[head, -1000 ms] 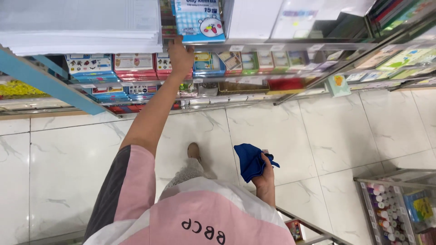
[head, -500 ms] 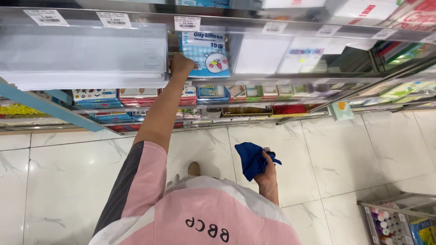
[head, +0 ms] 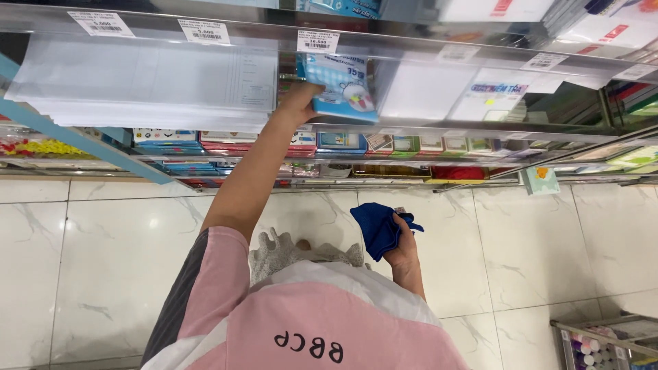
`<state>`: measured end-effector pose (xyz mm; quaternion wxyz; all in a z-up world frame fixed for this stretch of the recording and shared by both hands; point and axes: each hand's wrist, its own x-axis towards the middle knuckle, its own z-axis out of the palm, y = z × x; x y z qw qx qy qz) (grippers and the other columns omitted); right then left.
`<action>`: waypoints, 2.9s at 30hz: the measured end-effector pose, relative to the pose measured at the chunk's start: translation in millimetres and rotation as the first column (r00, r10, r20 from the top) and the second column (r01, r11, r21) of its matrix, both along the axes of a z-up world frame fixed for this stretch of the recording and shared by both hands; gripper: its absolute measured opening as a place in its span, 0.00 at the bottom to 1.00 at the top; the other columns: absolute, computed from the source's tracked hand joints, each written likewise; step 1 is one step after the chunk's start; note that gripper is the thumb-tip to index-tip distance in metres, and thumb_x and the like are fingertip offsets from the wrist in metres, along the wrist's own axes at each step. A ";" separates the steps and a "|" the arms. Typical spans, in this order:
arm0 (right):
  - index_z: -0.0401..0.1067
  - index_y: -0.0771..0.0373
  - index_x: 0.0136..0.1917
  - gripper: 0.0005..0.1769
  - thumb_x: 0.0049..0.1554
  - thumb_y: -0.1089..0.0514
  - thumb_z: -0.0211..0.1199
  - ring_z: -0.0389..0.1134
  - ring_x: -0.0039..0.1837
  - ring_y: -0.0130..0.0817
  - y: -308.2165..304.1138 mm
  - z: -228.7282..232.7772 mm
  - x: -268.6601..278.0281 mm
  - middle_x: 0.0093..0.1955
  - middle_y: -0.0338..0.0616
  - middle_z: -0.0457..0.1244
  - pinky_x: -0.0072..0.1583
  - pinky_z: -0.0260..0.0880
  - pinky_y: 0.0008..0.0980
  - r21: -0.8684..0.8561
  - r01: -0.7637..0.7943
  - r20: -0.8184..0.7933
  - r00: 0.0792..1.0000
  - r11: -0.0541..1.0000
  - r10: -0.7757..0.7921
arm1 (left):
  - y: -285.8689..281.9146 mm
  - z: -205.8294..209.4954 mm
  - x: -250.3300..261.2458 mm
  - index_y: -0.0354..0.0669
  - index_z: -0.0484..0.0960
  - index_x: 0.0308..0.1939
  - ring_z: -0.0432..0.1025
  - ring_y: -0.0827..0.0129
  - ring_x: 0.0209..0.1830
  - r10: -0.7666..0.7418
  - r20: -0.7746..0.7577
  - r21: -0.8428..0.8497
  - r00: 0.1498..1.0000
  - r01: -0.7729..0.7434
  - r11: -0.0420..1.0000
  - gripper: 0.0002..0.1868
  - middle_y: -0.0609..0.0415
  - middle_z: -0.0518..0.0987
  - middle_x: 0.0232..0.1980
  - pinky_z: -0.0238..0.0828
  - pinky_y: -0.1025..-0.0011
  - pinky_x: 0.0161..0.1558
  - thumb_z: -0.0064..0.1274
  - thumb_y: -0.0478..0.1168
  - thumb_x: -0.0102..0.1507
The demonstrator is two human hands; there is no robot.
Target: Dust and clean notebooks and paper products on library shelves.
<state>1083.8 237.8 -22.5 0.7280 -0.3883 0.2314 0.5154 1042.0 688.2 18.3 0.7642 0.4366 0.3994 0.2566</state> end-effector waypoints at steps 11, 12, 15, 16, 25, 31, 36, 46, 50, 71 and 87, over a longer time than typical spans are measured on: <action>0.70 0.65 0.67 0.24 0.62 0.50 0.59 0.69 0.65 0.47 22.5 -2.0 26.4 0.65 0.51 0.68 0.68 0.68 0.46 0.011 -0.107 0.027 0.994 0.994 0.107 | -72.5 -39.0 -61.3 0.41 0.66 0.70 0.76 0.64 0.54 0.038 0.012 0.226 0.999 -0.040 0.973 0.30 0.46 0.80 0.58 0.71 0.68 0.54 0.52 0.32 0.64; 0.69 0.66 0.68 0.25 0.62 0.50 0.58 0.68 0.66 0.47 25.9 0.6 28.8 0.65 0.51 0.67 0.69 0.67 0.46 0.035 -0.119 0.041 0.992 0.992 0.117 | -80.8 -42.8 -66.8 0.38 0.69 0.69 0.75 0.64 0.53 0.031 -0.015 0.240 0.999 -0.027 0.970 0.27 0.44 0.81 0.57 0.71 0.67 0.54 0.52 0.32 0.65; 0.68 0.67 0.69 0.27 0.62 0.50 0.58 0.67 0.68 0.48 41.5 16.0 35.9 0.67 0.53 0.66 0.71 0.65 0.46 0.098 -0.144 0.065 0.988 0.985 0.138 | -98.5 -59.1 -78.9 0.38 0.70 0.71 0.73 0.66 0.55 0.046 0.055 0.226 0.997 -0.057 0.972 0.27 0.45 0.80 0.59 0.69 0.67 0.56 0.53 0.31 0.66; 0.67 0.68 0.70 0.28 0.62 0.50 0.57 0.67 0.69 0.49 44.2 21.8 37.4 0.68 0.54 0.66 0.72 0.64 0.46 0.132 -0.152 0.073 0.987 0.980 0.144 | -106.5 -67.2 -82.9 0.40 0.67 0.74 0.72 0.68 0.58 0.064 0.151 0.188 0.986 -0.092 0.978 0.30 0.49 0.78 0.62 0.69 0.68 0.58 0.53 0.30 0.66; 0.67 0.67 0.70 0.27 0.62 0.50 0.57 0.67 0.69 0.49 43.3 21.4 56.2 0.68 0.53 0.66 0.70 0.66 0.46 0.092 -0.172 0.083 0.983 0.981 0.165 | -96.5 1.4 -72.2 0.43 0.59 0.78 0.66 0.67 0.66 0.064 0.177 0.485 0.982 -0.144 0.863 0.29 0.50 0.71 0.71 0.64 0.71 0.66 0.47 0.33 0.73; 0.68 0.65 0.69 0.26 0.62 0.50 0.59 0.67 0.67 0.47 25.5 32.7 65.0 0.67 0.51 0.66 0.68 0.68 0.45 -0.006 -0.112 0.081 0.990 0.994 0.112 | -31.1 -29.6 -15.9 0.42 0.59 0.78 0.63 0.56 0.73 0.212 0.079 0.681 0.974 -0.208 0.702 0.26 0.43 0.68 0.75 0.56 0.59 0.72 0.46 0.32 0.76; 0.68 0.65 0.68 0.26 0.61 0.50 0.59 0.68 0.66 0.48 3.5 22.6 78.9 0.66 0.51 0.67 0.67 0.68 0.46 -0.027 -0.075 0.071 0.995 0.997 0.076 | -8.1 -54.2 23.6 0.32 0.70 0.60 0.66 0.40 0.60 0.545 -0.190 0.821 0.817 -0.173 0.545 0.19 0.35 0.72 0.60 0.63 0.50 0.62 0.53 0.33 0.67; 0.69 0.64 0.68 0.25 0.61 0.50 0.60 0.68 0.66 0.47 -8.5 6.1 100.5 0.65 0.50 0.67 0.67 0.68 0.46 -0.013 -0.088 0.018 0.996 0.996 0.088 | 20.4 -51.3 23.7 0.26 0.66 0.57 0.73 0.41 0.57 0.513 -0.284 0.795 0.810 -0.101 0.599 0.29 0.33 0.77 0.54 0.69 0.50 0.60 0.60 0.30 0.54; 0.69 0.63 0.67 0.24 0.61 0.51 0.61 0.68 0.65 0.47 3.3 4.3 102.9 0.65 0.49 0.67 0.67 0.68 0.46 0.007 -0.115 0.024 0.993 0.993 0.115 | 46.3 -67.6 35.5 0.26 0.69 0.57 0.73 0.42 0.58 0.436 -0.460 0.689 0.774 0.002 0.724 0.32 0.32 0.77 0.55 0.70 0.52 0.60 0.64 0.37 0.54; 0.68 0.65 0.68 0.26 0.61 0.51 0.60 0.69 0.65 0.47 -13.0 -4.4 106.3 0.65 0.51 0.67 0.67 0.69 0.46 -0.030 -0.115 -0.021 0.993 0.993 0.114 | 49.8 -8.1 46.7 0.35 0.83 0.45 0.77 0.63 0.48 0.187 -0.144 0.484 0.972 -0.096 0.870 0.23 0.48 0.85 0.46 0.73 0.67 0.47 0.69 0.28 0.47; 0.67 0.67 0.69 0.27 0.62 0.51 0.60 0.67 0.68 0.47 48.1 10.0 109.9 0.67 0.51 0.67 0.70 0.67 0.44 0.126 -0.244 0.082 0.969 0.962 0.235 | -85.1 20.8 -57.6 0.34 0.65 0.71 0.72 0.67 0.55 0.163 0.182 0.381 0.970 -0.222 0.898 0.32 0.47 0.79 0.60 0.71 0.70 0.57 0.58 0.30 0.65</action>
